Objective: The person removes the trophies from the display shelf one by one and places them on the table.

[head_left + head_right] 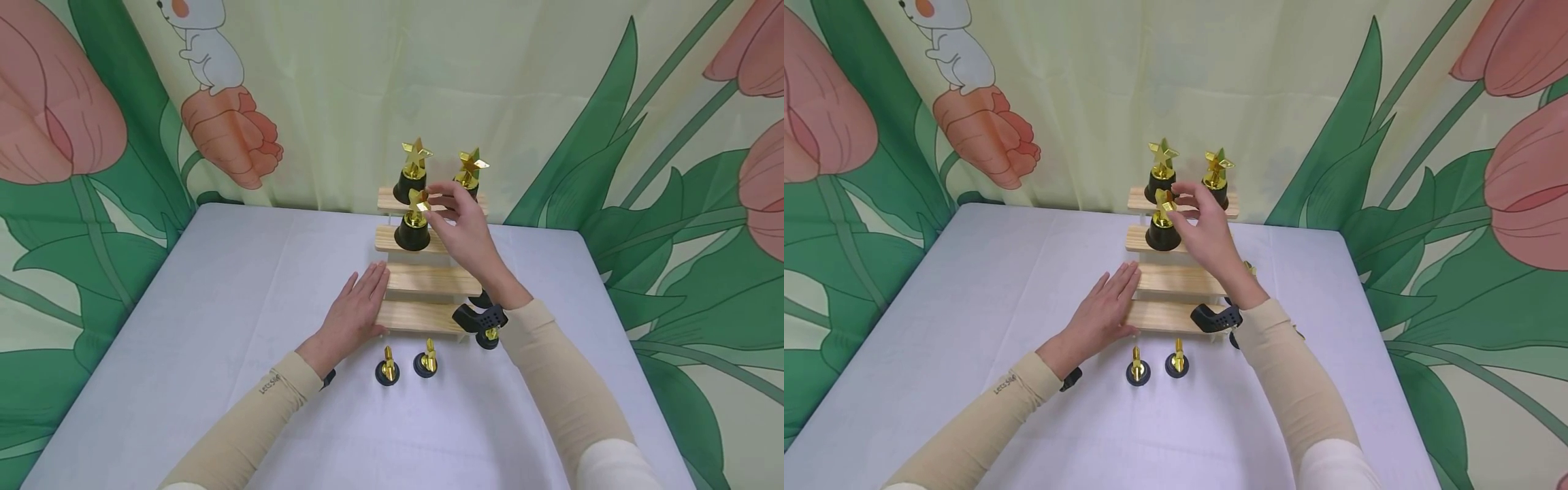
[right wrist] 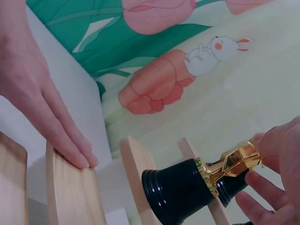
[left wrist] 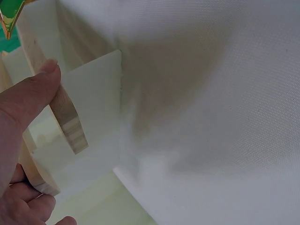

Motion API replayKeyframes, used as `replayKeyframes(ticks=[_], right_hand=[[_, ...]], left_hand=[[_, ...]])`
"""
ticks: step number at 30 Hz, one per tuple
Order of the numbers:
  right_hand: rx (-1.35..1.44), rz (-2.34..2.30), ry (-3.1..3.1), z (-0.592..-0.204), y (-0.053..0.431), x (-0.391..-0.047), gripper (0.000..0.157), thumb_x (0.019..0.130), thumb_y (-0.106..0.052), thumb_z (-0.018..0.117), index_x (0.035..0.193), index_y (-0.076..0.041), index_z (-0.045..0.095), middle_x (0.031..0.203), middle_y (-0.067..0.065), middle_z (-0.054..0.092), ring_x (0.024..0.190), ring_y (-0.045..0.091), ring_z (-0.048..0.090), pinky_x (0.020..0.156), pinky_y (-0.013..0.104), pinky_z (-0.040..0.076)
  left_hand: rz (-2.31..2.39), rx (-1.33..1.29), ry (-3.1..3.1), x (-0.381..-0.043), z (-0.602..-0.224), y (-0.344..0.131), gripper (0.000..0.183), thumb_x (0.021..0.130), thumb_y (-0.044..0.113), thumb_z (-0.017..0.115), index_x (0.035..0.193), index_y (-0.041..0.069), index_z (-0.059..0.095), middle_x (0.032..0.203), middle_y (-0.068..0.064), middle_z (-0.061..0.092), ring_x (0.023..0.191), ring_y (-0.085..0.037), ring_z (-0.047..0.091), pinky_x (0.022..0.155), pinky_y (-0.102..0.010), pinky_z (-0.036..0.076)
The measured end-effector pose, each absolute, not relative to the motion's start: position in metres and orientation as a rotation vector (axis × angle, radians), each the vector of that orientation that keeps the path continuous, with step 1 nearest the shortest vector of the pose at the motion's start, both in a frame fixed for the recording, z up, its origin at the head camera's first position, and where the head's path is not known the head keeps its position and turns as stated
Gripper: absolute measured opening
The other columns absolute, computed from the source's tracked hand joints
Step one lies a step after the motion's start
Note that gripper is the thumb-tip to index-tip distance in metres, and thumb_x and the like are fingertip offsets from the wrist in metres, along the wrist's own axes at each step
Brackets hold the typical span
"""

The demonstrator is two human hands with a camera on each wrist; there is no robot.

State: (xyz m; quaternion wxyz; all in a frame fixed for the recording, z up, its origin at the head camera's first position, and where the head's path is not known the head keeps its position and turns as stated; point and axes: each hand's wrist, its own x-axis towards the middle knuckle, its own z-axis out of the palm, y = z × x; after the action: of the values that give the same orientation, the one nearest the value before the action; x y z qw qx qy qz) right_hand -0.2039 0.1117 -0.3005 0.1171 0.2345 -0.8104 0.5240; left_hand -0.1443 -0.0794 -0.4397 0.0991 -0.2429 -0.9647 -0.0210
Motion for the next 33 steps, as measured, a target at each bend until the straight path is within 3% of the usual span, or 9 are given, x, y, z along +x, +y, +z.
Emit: replayKeyframes(ticks=[15, 33], right_hand=[[0.668, 1.577, -2.411, -0.3037, 0.1058, -0.2111, 0.036, 0.086, 0.000, 0.054, 0.121, -0.006, 0.047, 0.123, 0.009, 0.050, 0.115, 0.026, 0.051, 0.097, 0.037, 0.043], [0.663, 1.555, -2.399, -0.3057, 0.1117, -0.2091, 0.038, 0.086, 0.000, 0.054, 0.123, -0.004, 0.045, 0.123, 0.012, 0.050, 0.114, 0.028, 0.051, 0.097, 0.039, 0.043]], left_hand=[[-0.059, -0.712, -2.869, -0.1451, -0.4410, -0.0792, 0.113, 0.060, 0.048, 0.077, 0.143, 0.003, 0.015, 0.151, -0.010, 0.013, 0.139, -0.022, 0.014, 0.112, -0.043, 0.019], [-0.053, -0.714, -2.850, -0.1451, -0.4414, -0.0797, 0.113, 0.060, 0.049, 0.077, 0.143, 0.003, 0.016, 0.151, -0.010, 0.014, 0.139, -0.022, 0.015, 0.112, -0.043, 0.020]])
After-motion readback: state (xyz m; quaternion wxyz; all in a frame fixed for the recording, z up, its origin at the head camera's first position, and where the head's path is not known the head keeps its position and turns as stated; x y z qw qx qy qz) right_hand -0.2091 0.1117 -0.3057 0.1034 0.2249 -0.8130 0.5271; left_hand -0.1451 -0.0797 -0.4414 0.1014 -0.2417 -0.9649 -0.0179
